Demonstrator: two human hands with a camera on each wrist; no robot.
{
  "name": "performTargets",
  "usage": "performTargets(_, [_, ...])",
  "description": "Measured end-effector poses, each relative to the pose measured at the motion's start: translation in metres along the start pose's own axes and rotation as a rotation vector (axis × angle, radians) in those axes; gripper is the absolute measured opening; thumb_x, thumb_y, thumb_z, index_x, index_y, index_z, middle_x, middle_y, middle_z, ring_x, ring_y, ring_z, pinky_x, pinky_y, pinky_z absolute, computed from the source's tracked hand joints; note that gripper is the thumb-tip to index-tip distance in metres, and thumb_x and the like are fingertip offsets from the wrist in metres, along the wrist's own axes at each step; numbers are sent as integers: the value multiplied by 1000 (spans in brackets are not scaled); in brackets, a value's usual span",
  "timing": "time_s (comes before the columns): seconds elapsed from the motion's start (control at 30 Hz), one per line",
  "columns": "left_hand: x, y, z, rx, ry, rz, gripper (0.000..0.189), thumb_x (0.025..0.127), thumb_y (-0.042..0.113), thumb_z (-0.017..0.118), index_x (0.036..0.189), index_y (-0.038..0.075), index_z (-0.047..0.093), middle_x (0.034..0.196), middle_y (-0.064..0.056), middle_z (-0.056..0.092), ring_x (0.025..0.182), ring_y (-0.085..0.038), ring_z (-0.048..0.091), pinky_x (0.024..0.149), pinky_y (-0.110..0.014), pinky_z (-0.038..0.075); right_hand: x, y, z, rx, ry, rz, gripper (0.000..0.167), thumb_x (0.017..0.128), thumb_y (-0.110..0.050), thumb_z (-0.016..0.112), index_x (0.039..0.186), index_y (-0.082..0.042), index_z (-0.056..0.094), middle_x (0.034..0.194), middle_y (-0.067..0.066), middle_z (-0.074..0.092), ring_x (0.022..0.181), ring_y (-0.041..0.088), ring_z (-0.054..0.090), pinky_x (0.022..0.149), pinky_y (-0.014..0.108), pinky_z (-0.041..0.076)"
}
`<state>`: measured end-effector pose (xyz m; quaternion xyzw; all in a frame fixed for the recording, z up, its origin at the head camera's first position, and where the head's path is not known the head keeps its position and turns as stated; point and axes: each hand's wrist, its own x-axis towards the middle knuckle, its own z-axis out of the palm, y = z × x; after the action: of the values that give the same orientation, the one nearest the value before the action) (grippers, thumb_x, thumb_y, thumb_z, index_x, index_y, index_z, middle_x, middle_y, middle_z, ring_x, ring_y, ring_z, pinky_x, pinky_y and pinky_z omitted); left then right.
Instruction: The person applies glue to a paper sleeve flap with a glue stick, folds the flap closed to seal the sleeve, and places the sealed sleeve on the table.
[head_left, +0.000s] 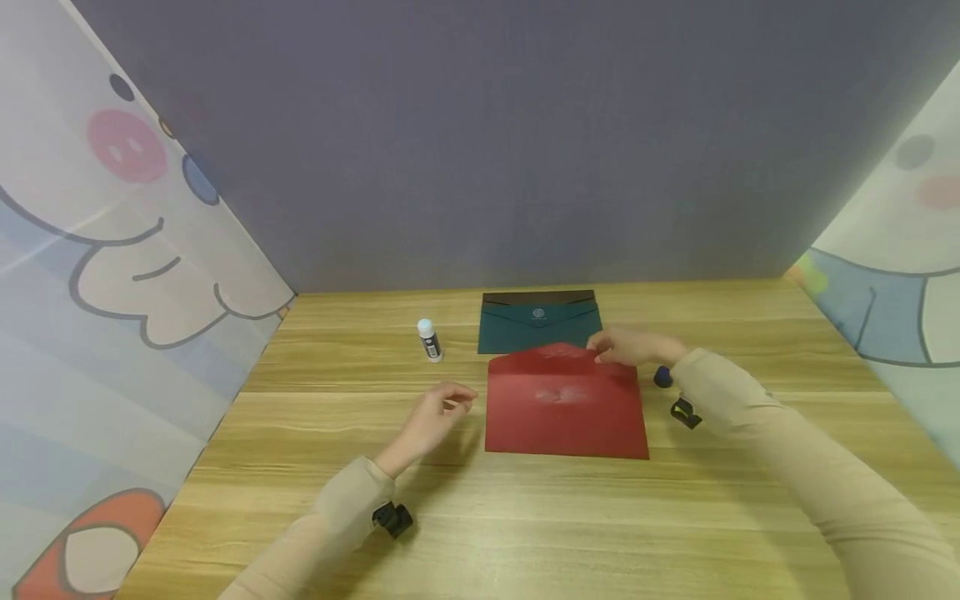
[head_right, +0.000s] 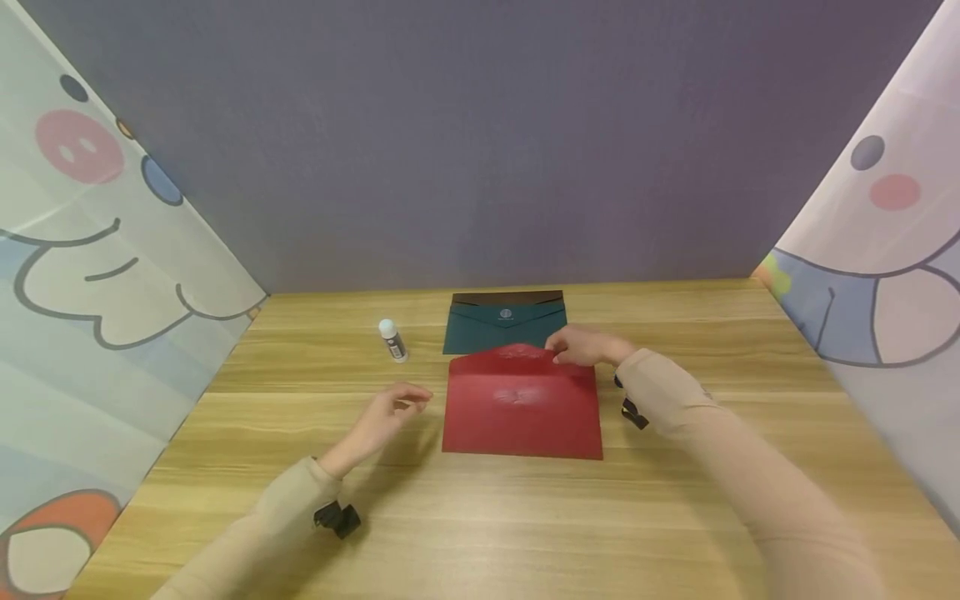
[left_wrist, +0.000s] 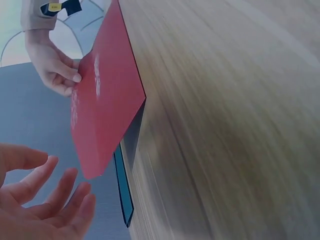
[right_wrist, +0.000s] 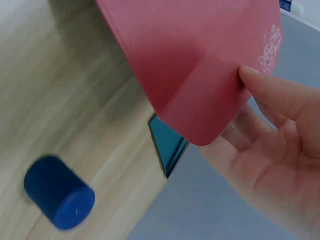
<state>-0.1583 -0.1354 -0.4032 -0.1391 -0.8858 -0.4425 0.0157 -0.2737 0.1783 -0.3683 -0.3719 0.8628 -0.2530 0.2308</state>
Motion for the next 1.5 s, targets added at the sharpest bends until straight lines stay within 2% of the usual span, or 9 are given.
performTargets(0.3, [4, -8, 6, 46, -106, 49, 17, 83, -1, 54, 97, -3, 63, 97, -10, 60, 85, -21, 57, 73, -28, 48, 17, 2, 22, -8, 102, -8, 12, 82, 6, 51, 90, 7, 60, 89, 16, 61, 88, 31, 57, 76, 41, 48])
performTargets(0.5, [10, -10, 10, 170, -205, 91, 16, 83, 1, 54, 96, 0, 62, 94, -8, 57, 87, -20, 55, 74, -29, 49, 16, -3, 34, -70, 181, 82, 20, 85, 6, 48, 101, 7, 58, 97, 19, 60, 91, 32, 56, 77, 40, 48])
performTargets(0.6, [14, -10, 12, 304, -229, 179, 13, 83, 4, 57, 95, 1, 62, 92, -7, 57, 87, -20, 54, 74, -31, 48, 10, -10, 41, -203, 278, 103, 20, 84, 3, 53, 104, 4, 58, 98, 17, 59, 90, 30, 56, 75, 37, 49])
performTargets(0.73, [22, -9, 16, 502, -227, 359, 15, 82, 9, 62, 95, 2, 61, 91, -7, 57, 85, -18, 55, 75, -28, 49, -4, -21, 52, -409, 388, 46, 17, 79, -1, 62, 97, 0, 61, 89, 12, 59, 79, 25, 59, 64, 32, 51])
performTargets(0.83, [29, -10, 18, 595, -230, 465, 23, 79, 10, 65, 100, 0, 61, 98, -9, 57, 92, -20, 56, 81, -27, 48, -13, -25, 61, -481, 371, 3, 14, 77, -3, 65, 90, -2, 62, 83, 9, 60, 73, 22, 60, 59, 30, 51])
performTargets(0.9, [34, -11, 20, 638, -255, 496, 29, 79, 11, 66, 105, -1, 60, 107, -12, 56, 100, -22, 54, 86, -29, 46, -19, -25, 66, -471, 324, 2, 16, 76, -6, 67, 91, -2, 63, 84, 9, 60, 75, 22, 60, 61, 30, 51])
performTargets(1.03, [41, -15, 23, 695, -355, 476, 42, 82, 18, 64, 118, 0, 53, 126, -15, 48, 115, -25, 46, 95, -31, 39, -26, -21, 75, -436, 260, 21, 30, 75, -15, 70, 99, 1, 62, 95, 13, 59, 87, 26, 58, 72, 34, 50])
performTargets(1.17, [45, -20, 26, 707, -447, 430, 50, 84, 22, 61, 126, 0, 46, 134, -16, 39, 122, -27, 38, 98, -33, 35, -29, -12, 80, -443, 230, 15, 49, 74, -27, 70, 110, 5, 57, 112, 20, 54, 103, 35, 51, 83, 42, 46])
performTargets(1.5, [50, -23, 24, 651, -535, 341, 55, 88, 21, 56, 129, -9, 37, 139, -22, 28, 127, -33, 27, 102, -38, 29, -28, -2, 82, -285, 155, 55, 77, 74, -34, 69, 129, 9, 37, 136, 24, 32, 121, 41, 34, 92, 47, 38])
